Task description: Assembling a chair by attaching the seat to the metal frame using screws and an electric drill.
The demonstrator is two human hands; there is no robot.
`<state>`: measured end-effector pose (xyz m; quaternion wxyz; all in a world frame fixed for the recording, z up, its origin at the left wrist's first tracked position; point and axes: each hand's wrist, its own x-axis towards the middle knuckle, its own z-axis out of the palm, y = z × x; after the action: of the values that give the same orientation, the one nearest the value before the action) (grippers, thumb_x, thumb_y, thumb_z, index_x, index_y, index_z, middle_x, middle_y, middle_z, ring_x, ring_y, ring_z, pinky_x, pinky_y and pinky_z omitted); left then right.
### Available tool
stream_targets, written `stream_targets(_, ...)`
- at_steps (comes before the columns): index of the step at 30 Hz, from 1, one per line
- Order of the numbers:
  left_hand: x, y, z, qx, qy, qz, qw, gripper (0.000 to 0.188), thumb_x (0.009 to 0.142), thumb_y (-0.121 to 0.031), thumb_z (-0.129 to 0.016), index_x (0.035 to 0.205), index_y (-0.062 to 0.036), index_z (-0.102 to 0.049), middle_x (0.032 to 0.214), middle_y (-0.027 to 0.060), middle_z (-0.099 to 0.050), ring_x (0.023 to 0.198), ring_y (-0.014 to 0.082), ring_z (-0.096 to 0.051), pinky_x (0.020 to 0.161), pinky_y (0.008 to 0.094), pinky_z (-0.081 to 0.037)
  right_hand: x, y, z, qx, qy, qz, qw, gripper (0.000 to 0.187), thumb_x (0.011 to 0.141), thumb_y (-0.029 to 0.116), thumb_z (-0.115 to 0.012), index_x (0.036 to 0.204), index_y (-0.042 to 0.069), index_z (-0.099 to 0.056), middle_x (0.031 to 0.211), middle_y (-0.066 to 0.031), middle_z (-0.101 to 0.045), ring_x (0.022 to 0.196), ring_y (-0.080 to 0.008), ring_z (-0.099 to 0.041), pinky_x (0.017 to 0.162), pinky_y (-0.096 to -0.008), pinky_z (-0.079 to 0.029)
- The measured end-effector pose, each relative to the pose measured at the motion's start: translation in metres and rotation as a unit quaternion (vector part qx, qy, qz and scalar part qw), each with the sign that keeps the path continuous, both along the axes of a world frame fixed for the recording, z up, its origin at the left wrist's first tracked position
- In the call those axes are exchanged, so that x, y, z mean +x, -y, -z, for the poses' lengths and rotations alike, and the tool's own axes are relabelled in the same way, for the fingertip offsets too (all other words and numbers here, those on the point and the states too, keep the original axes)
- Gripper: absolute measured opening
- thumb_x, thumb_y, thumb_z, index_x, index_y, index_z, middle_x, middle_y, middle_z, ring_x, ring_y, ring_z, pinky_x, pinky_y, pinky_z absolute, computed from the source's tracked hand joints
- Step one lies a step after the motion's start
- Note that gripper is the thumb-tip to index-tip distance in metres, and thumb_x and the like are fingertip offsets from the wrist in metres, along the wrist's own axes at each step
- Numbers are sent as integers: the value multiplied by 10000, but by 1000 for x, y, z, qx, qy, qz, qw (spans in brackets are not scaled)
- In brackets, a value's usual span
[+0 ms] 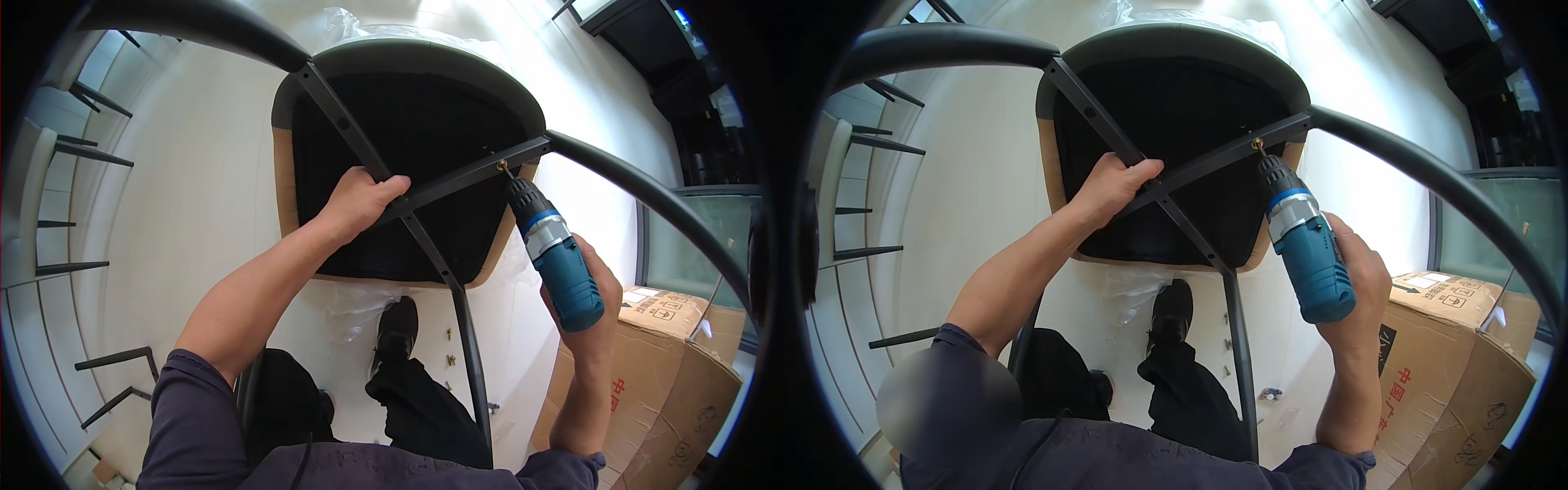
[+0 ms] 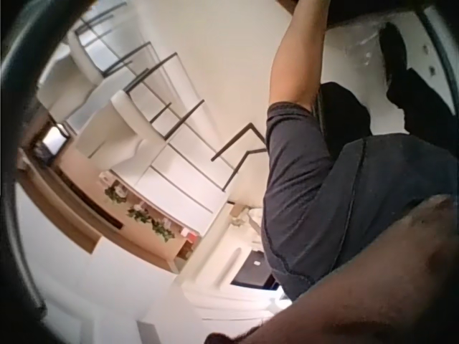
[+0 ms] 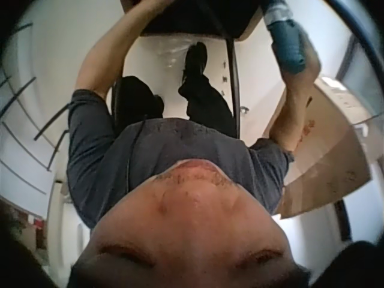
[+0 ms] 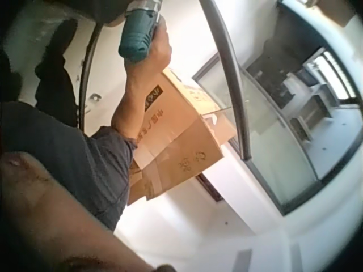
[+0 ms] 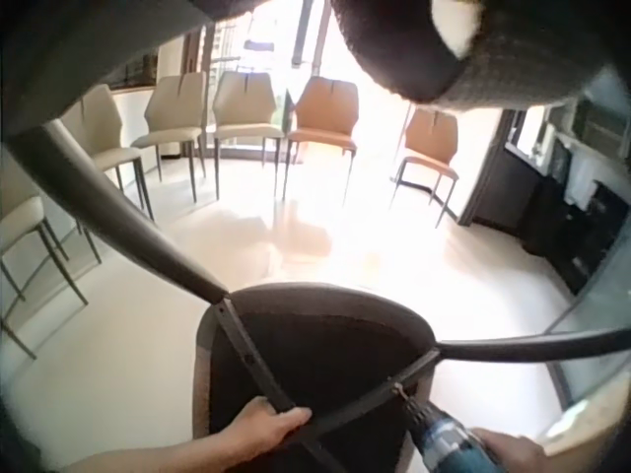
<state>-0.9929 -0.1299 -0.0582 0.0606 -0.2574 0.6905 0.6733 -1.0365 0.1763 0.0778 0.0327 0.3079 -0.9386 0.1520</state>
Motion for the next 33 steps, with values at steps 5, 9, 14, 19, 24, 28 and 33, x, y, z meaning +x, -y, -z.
stream_targets(5, -6, 3, 4, 13, 27, -10, 999, 370, 895, -334, -651, 723, -8, -685, 668, 34, -592, 596, 132, -509, 641, 257, -426, -13, 5, -4, -10, 16, -21, 1000, 535, 765, 11, -792, 1270, 42, -614, 1000, -126, -718, 826, -260, -707, 761, -356, -604)
stream_targets(9, -7, 3, 12, 10, 30, -12, 999, 368, 896, -335, -654, 730, -8, -692, 663, 38, -600, 594, 135, -519, 645, 257, -436, -16, 9, 0, 7, 4, -39, 999, 539, 761, 4, -790, 1269, 41, -614, 1008, -128, -719, 822, -261, -707, 758, -355, -604)
stream_targets(14, -7, 4, 20, 12, 29, -15, 999, 366, 896, -333, -657, 734, -8, -699, 655, 41, -606, 591, 139, -530, 645, 258, -447, -16, 11, 1, 14, 3, -42, 999, 543, 755, -1, -788, 1269, 39, -616, 1011, -130, -721, 804, -263, -706, 756, -354, -603)
stream_targets(19, -9, 3, 23, 20, 27, -14, 999, 368, 895, -331, -659, 733, -3, -701, 652, 41, -607, 586, 140, -532, 636, 261, -449, -19, 15, -7, 18, 11, -41, 999, 505, 755, -9, -778, 1235, 33, -625, 979, -131, -722, 776, -259, -702, 750, -352, -599)
stream_targets(24, -10, 2, 27, 33, 31, -21, 999, 379, 895, -334, -659, 731, 6, -702, 655, 42, -611, 587, 140, -534, 635, 261, -451, -24, 27, -18, 30, 21, -59, 998, 405, 756, -6, -771, 1135, 27, -632, 905, -126, -708, 730, -250, -686, 723, -347, -594)
stream_targets(28, -11, 3, 30, 22, 19, -20, 999, 390, 896, -339, -657, 732, 12, -701, 656, 45, -615, 588, 142, -536, 634, 258, -452, -21, 35, -26, 73, 27, -53, 996, 333, 756, 0, -768, 1054, 29, -623, 848, -117, -688, 695, -242, -670, 689, -339, -587)
stream_targets(33, -11, 3, 30, 4, 15, -16, 1000, 406, 898, -351, -654, 736, 18, -703, 657, 50, -621, 587, 146, -541, 634, 256, -455, -25, 35, -27, 102, 35, -45, 993, 285, 755, 7, -767, 987, 38, -606, 794, -105, -663, 659, -236, -650, 650, -333, -575)
